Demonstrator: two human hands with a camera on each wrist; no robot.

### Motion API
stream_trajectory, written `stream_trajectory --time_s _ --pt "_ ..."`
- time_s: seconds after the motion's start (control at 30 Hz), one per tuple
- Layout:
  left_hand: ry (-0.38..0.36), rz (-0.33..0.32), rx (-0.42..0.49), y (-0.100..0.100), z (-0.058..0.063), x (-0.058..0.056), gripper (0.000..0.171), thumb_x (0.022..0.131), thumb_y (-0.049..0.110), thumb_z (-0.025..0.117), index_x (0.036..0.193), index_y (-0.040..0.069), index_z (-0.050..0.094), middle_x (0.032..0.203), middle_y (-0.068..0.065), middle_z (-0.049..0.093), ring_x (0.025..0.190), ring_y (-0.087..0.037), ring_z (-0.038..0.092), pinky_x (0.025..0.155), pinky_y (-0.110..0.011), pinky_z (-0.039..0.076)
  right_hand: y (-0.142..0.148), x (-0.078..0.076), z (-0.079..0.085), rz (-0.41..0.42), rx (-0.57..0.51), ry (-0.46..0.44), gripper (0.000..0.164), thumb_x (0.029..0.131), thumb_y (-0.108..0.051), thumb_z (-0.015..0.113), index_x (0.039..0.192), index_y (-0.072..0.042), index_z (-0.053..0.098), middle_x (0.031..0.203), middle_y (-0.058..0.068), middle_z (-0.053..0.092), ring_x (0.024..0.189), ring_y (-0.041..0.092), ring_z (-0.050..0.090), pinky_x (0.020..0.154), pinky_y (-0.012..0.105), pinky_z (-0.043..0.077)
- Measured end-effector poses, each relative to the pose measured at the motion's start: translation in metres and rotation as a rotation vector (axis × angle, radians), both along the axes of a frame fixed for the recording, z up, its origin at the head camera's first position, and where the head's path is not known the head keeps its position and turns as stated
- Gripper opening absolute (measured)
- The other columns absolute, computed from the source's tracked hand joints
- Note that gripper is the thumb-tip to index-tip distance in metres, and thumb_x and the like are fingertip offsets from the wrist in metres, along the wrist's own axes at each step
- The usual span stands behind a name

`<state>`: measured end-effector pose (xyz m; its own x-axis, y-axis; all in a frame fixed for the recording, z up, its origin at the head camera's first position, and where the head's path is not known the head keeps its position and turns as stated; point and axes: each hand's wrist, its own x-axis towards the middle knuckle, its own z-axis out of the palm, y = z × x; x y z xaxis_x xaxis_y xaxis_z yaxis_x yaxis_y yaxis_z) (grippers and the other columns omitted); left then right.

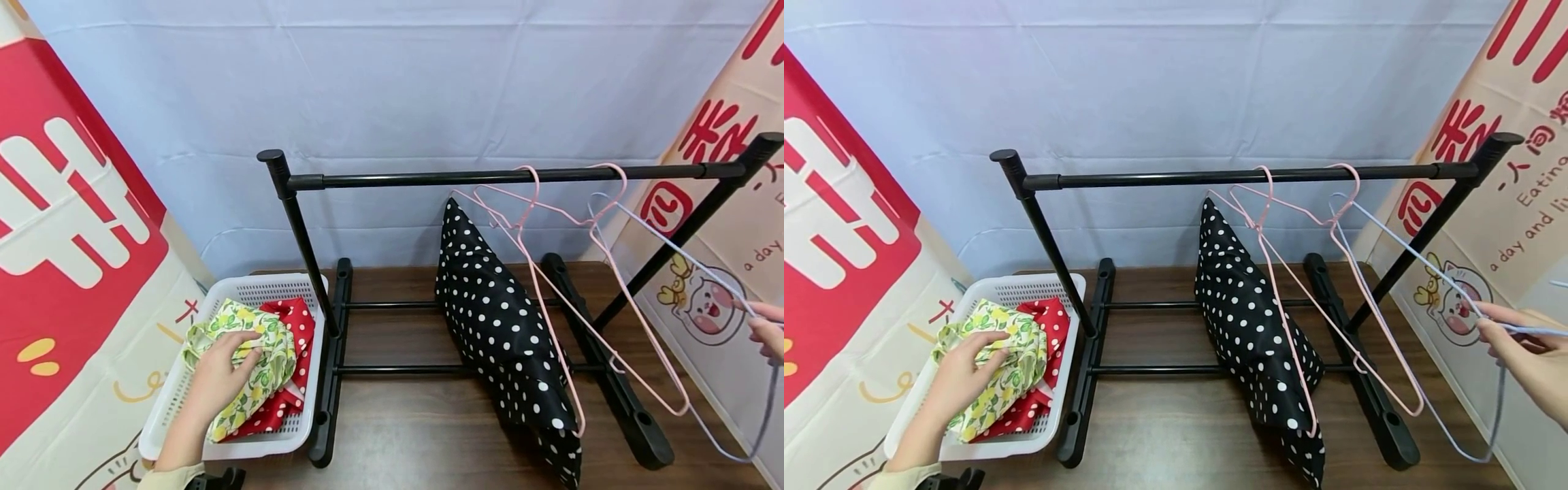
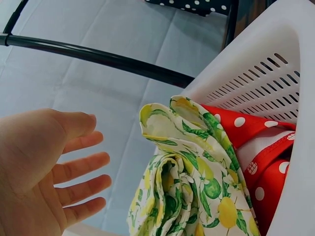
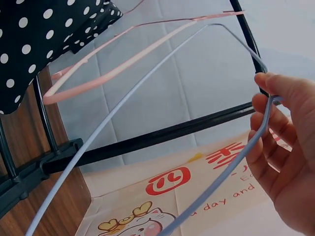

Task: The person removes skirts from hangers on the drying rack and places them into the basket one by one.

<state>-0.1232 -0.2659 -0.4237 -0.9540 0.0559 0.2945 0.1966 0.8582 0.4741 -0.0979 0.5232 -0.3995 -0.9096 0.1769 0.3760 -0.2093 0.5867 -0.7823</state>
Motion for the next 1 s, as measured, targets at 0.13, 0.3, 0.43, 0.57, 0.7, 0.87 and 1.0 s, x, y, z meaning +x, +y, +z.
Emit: stream_trajectory --time_s 0.13,0.3,0.43,0.57,0.7,0.87,1.0 --pt "0.004 0.001 0.005 0.001 -0.001 0.001 0.027 0.087 0.018 0.061 0.113 0.009 0.06 0.117 -0.017 0.058 0.109 -0.038 0.053 0.086 -0.057 0.042 -0.022 0.003 0.012 -0.03 0.062 0.098 0.046 0.09 0.004 0.048 0.119 -0.028 0.062 0.072 -0.036 0.054 0.054 -0.013 0.049 0.038 0.014 0.036" --pt "-0.002 -0.015 0.026 0.004 -0.002 0.001 0.028 0.088 0.019 0.061 0.114 0.008 0.061 0.118 -0.015 0.058 0.111 -0.037 0.052 0.087 -0.056 0.041 -0.09 0.018 0.064 0.0 0.099 0.136 0.058 0.086 0.006 0.05 0.101 -0.05 0.06 0.067 -0.036 0.052 0.047 -0.014 0.045 0.037 0.011 0.033" --pt "0.006 -0.04 0.057 0.01 -0.004 0.0 0.028 0.088 0.019 0.062 0.113 0.008 0.061 0.116 -0.014 0.059 0.109 -0.035 0.054 0.086 -0.055 0.044 -0.114 0.018 0.082 0.009 0.098 0.182 0.055 0.085 0.008 0.053 0.099 -0.044 0.064 0.062 -0.03 0.051 0.044 -0.01 0.04 0.032 0.016 0.026" --pt "0.026 -0.064 0.08 0.014 -0.006 0.0 0.026 0.087 0.017 0.063 0.112 0.008 0.062 0.114 -0.013 0.061 0.108 -0.034 0.055 0.086 -0.053 0.044 -0.121 0.01 0.084 0.028 0.074 0.241 0.055 0.081 0.014 0.055 0.094 -0.037 0.068 0.062 -0.03 0.055 0.042 -0.009 0.039 0.033 0.023 0.02" --pt "0.014 -0.062 0.095 0.019 -0.006 0.001 0.026 0.088 0.019 0.062 0.112 0.009 0.062 0.113 -0.012 0.061 0.109 -0.033 0.055 0.086 -0.053 0.044 -0.122 0.004 0.086 0.04 0.094 0.232 0.059 0.08 0.014 0.056 0.09 -0.044 0.063 0.061 -0.031 0.055 0.042 -0.008 0.037 0.034 0.024 0.019" --pt "0.021 -0.059 0.102 0.024 -0.008 0.001 0.026 0.086 0.017 0.063 0.111 0.01 0.063 0.112 -0.011 0.062 0.106 -0.031 0.057 0.086 -0.052 0.045 -0.124 -0.003 0.092 0.057 0.202 0.254 0.061 0.081 0.011 0.057 0.093 -0.049 0.058 0.061 -0.029 0.049 0.043 -0.009 0.038 0.035 0.019 0.023" --pt "0.031 -0.062 0.11 0.028 -0.012 0.001 0.026 0.085 0.016 0.065 0.111 0.011 0.063 0.113 -0.011 0.062 0.105 -0.031 0.057 0.086 -0.052 0.046 -0.128 -0.01 0.099 0.034 0.344 0.251 0.053 0.084 0.005 0.058 0.095 -0.048 0.056 0.062 -0.031 0.045 0.042 -0.011 0.039 0.036 0.013 0.028"
